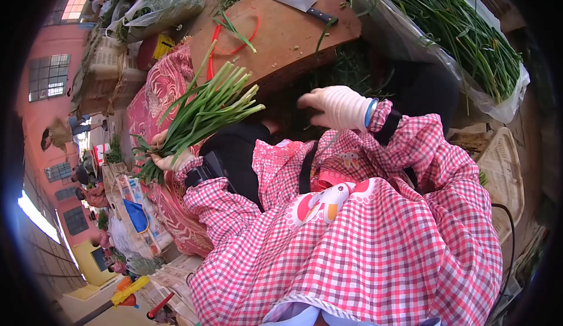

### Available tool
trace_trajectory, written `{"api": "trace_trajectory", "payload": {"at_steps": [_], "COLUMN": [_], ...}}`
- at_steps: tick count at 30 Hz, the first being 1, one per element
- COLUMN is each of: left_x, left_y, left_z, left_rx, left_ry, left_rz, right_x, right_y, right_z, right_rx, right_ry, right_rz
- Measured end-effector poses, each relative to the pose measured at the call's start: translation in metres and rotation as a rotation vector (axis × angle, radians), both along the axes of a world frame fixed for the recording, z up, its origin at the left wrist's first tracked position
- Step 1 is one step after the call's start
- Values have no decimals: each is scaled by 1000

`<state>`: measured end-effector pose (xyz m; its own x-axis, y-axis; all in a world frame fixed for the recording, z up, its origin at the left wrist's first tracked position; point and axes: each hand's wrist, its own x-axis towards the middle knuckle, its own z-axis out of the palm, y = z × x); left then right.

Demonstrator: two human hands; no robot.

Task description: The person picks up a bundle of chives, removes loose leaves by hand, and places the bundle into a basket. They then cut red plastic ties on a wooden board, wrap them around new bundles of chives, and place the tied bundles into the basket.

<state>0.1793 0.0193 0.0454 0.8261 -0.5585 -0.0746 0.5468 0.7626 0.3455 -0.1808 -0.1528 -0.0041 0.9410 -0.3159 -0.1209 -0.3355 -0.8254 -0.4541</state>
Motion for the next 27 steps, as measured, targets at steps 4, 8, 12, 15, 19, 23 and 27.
{"api": "trace_trajectory", "payload": {"at_steps": [4,8,12,15,19,23,27], "left_x": [-18,-24,-26,-27,-9,-5,4], "left_y": [-6,-15,-21,-23,-17,-11,-8], "left_z": [14,23,22,27,24,37,31], "left_rx": [-65,-187,-154,-149,-71,-90,-143], "left_ry": [-38,-32,-197,-153,-230,-170,-234], "left_rz": [-152,-353,-479,-435,-317,-370,-528], "right_x": [26,71,93,82,40,12,23], "right_y": [6,7,7,8,1,-14,-4], "right_z": [56,39,29,24,17,12,45], "right_rx": [1189,1784,1876,1799,1465,-12,330], "right_ry": [-492,-601,-581,-528,-191,444,-281], "right_rz": [-433,-600,-594,-494,-150,179,-135]}}
